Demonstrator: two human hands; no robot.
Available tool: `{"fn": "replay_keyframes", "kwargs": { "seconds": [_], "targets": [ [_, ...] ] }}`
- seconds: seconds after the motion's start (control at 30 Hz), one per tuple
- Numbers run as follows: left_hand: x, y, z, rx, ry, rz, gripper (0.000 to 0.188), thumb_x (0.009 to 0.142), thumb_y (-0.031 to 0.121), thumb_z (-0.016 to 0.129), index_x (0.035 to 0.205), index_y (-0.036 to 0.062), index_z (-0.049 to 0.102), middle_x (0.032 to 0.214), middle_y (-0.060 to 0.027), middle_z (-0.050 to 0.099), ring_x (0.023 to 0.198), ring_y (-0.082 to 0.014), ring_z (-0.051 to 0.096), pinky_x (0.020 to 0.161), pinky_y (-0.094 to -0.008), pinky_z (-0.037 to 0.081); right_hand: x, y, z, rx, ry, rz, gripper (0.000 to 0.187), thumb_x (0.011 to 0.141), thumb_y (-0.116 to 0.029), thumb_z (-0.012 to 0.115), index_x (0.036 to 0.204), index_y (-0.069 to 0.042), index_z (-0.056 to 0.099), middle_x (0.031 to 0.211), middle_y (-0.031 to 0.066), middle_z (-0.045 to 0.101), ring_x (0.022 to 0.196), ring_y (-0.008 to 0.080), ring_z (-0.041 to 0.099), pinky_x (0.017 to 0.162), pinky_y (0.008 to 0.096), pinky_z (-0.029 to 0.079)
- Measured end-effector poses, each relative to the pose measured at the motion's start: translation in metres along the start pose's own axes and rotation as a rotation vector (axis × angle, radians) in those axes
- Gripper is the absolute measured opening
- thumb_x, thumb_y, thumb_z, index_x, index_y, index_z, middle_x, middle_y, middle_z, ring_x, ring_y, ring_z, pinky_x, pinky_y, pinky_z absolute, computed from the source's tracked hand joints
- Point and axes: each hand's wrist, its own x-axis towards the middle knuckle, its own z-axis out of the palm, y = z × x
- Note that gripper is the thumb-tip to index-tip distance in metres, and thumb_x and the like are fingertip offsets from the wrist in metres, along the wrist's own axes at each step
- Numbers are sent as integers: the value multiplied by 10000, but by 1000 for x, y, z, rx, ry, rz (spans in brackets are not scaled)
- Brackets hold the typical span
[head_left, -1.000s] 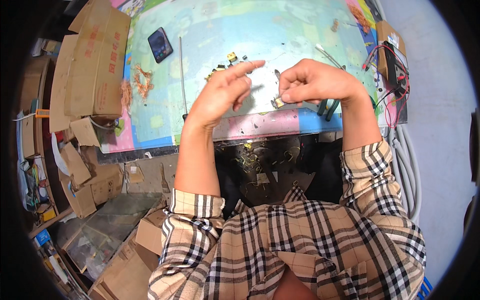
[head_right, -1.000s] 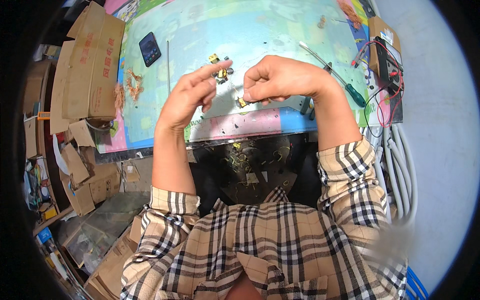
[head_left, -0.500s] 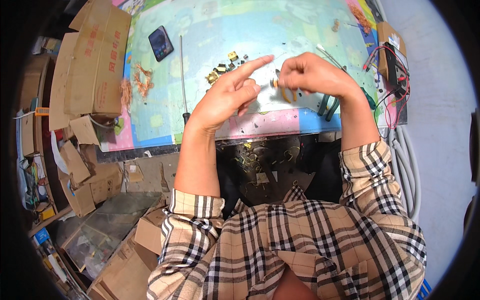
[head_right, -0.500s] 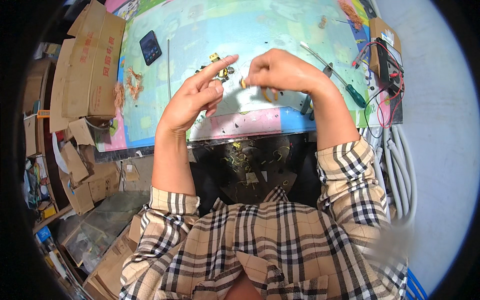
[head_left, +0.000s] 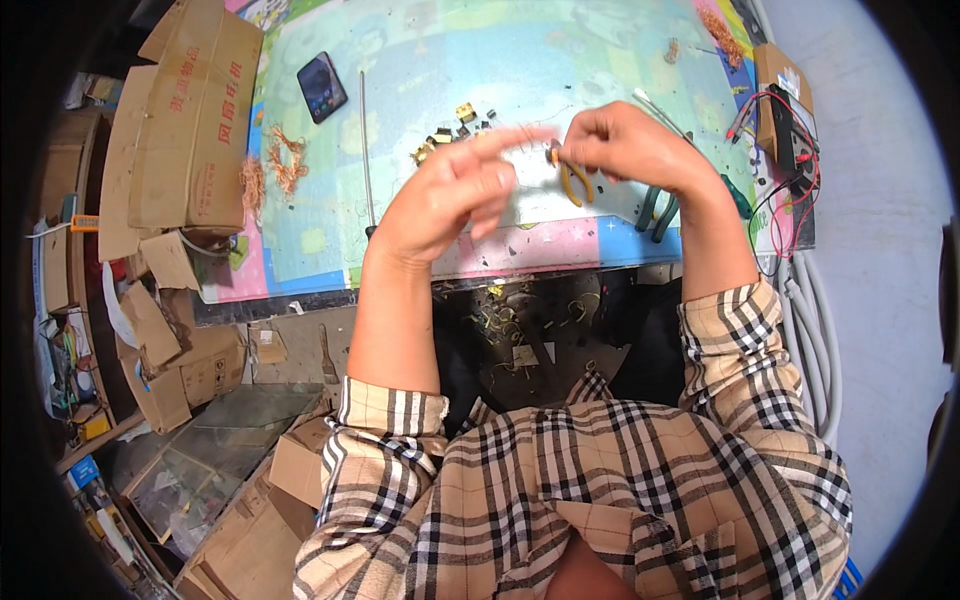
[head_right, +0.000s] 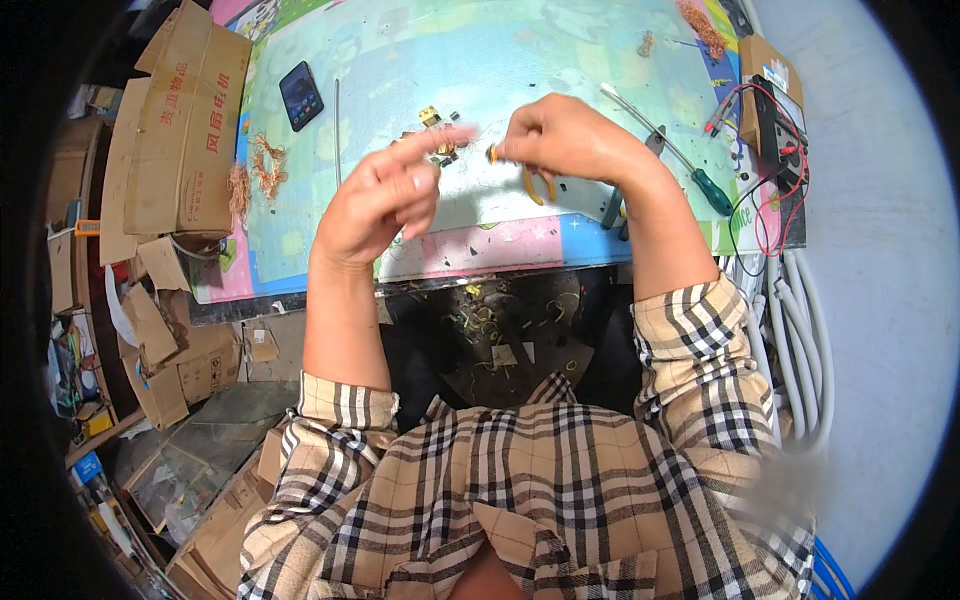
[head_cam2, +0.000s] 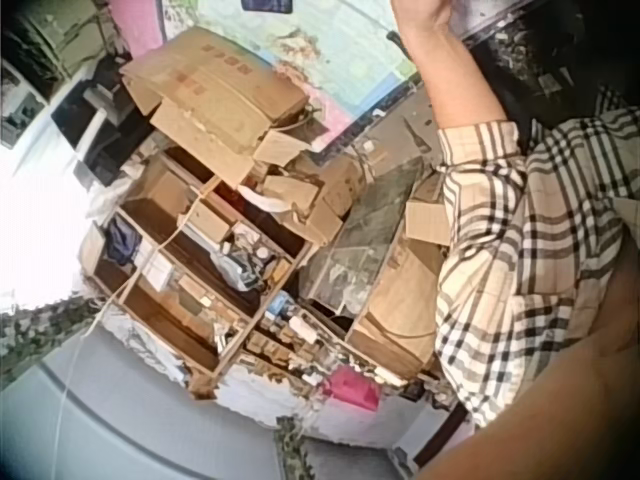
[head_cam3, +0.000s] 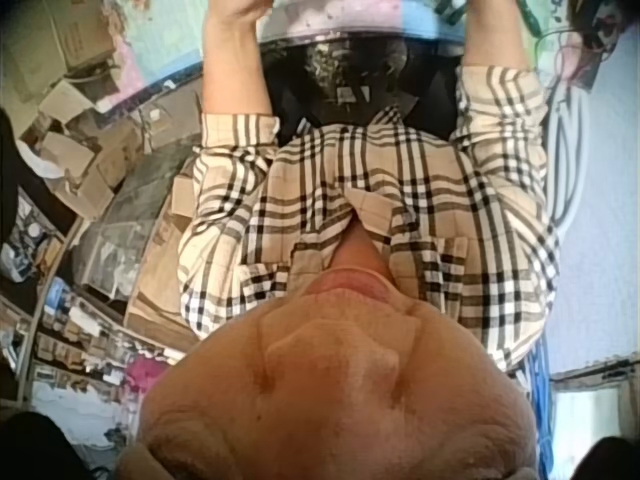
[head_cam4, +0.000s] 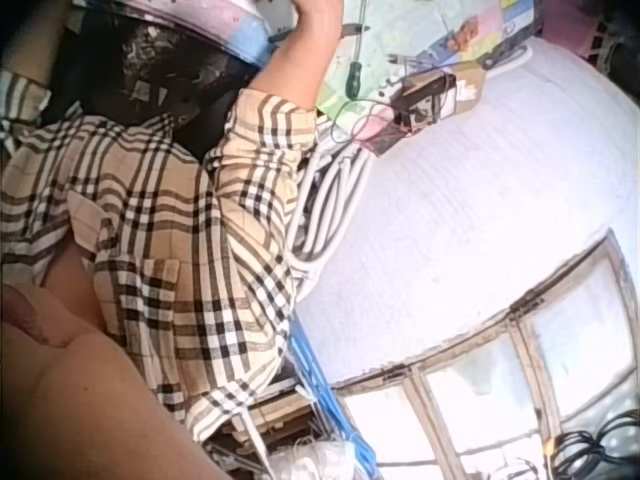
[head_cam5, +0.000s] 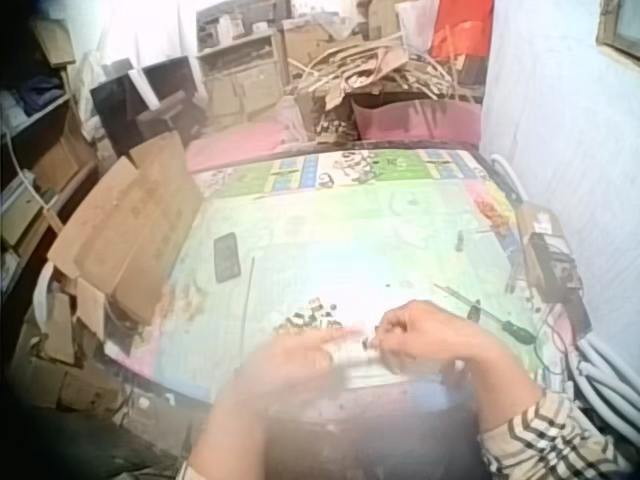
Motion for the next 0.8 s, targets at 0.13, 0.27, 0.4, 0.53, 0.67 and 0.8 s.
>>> {"fn": "replay_keyframes", "kwargs": {
  "seconds": [0.13, 0.27, 0.4, 0.53, 0.67, 0.8],
  "targets": [
    [6, -12, 12, 712, -55, -94, 429, 931, 154, 571, 1349, 61, 568, 628, 90, 428, 534, -25, 350, 477, -210, 327, -3, -6, -9, 305, 114, -30, 245, 911, -284, 650, 837, -50, 660, 680, -20, 579, 501, 10, 436, 446, 190, 316],
    [5, -16, 3, 408, 321, -42, 479, 928, 166, 577, 1390, 52, 520, 606, 79, 405, 520, -42, 380, 473, -215, 344, -12, -18, -13, 194, -212, -19, 271, 902, -306, 668, 891, -37, 691, 666, 7, 625, 523, 33, 485, 470, 219, 362],
    [-3, 0, 4, 131, -51, 6, 441, 943, 173, 576, 1365, 48, 545, 610, 77, 413, 520, -33, 351, 476, -211, 333, -4, -7, -4, 121, 17, -2, 270, 919, -289, 645, 898, -24, 693, 674, -1, 617, 530, 47, 485, 492, 216, 391],
    [3, -16, 7, 683, -61, -156, 322, 948, 179, 561, 1224, 42, 654, 660, 97, 463, 566, -22, 315, 503, -193, 305, -2, -4, -7, 352, 90, 10, 242, 934, -264, 624, 895, -36, 691, 664, -19, 602, 527, 28, 467, 480, 202, 367],
    [6, -18, 2, 591, 376, -117, 427, 926, 173, 582, 1337, 59, 579, 703, 62, 468, 593, -30, 369, 497, -218, 354, -6, -9, -11, 397, -124, -33, 235, 936, -265, 620, 894, -44, 689, 662, -25, 601, 521, 13, 455, 471, 200, 354],
    [2, -5, 6, 45, 209, 119, 485, 908, 170, 609, 1380, 77, 546, 650, 71, 448, 549, -37, 367, 486, -219, 343, -8, -14, -7, 159, -162, -5, 241, 931, -275, 625, 893, -45, 690, 662, -23, 602, 513, 29, 455, 470, 196, 350]
  ]
}}
